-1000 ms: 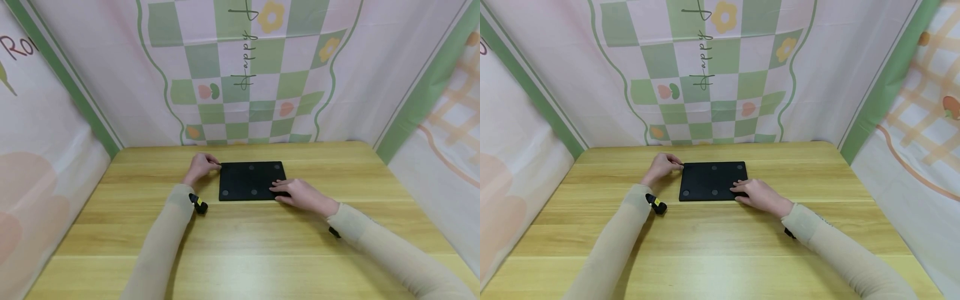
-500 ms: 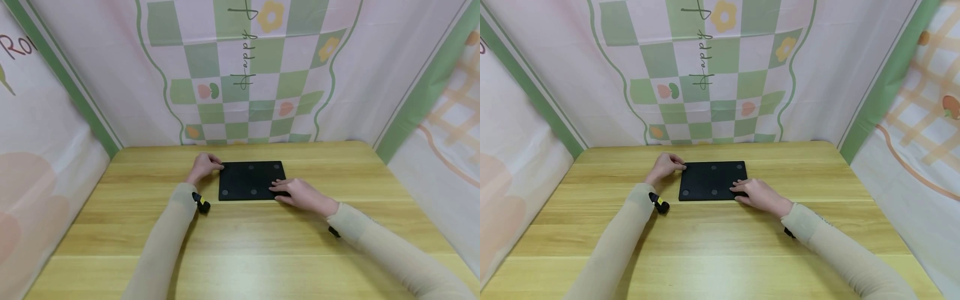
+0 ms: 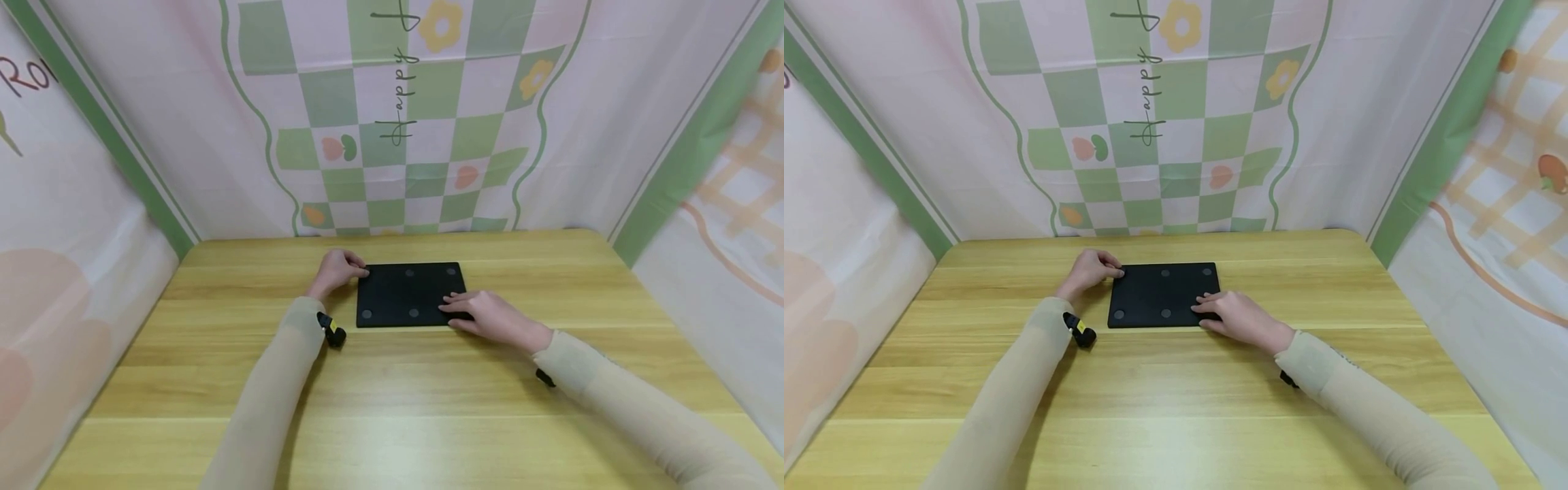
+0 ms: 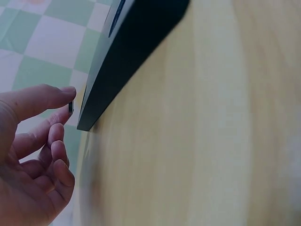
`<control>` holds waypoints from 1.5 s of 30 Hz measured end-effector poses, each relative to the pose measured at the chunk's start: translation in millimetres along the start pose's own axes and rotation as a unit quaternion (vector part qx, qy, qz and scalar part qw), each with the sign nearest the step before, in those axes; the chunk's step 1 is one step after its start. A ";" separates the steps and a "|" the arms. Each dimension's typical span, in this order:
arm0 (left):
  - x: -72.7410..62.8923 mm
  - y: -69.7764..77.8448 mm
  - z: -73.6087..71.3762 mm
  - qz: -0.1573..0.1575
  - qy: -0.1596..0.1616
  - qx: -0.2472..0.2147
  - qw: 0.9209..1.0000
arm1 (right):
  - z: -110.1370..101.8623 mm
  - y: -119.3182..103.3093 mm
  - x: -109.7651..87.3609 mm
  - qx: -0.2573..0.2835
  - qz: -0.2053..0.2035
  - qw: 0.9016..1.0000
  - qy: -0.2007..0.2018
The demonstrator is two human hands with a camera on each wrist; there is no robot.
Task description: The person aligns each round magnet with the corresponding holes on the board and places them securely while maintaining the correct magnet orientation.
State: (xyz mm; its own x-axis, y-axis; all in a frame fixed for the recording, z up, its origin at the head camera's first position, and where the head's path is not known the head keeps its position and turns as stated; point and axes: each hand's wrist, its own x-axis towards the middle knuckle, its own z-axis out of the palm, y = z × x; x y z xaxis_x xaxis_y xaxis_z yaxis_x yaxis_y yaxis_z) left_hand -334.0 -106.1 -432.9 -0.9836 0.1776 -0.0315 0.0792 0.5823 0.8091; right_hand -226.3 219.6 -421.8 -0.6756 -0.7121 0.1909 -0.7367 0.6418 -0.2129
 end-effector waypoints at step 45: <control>2.0 4.8 7.5 -0.004 0.000 0.021 1.000 | -1.6 -1.8 0.5 -0.001 0.003 1.000 -0.002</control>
State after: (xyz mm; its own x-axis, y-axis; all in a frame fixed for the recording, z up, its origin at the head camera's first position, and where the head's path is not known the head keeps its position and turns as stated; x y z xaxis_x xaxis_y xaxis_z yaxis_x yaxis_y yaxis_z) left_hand -334.4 -97.0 -433.5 -0.9843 0.1724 -0.0377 0.0780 0.6166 0.7834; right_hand -225.4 218.6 -419.8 -0.6795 -0.7097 0.1858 -0.7331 0.6465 -0.2114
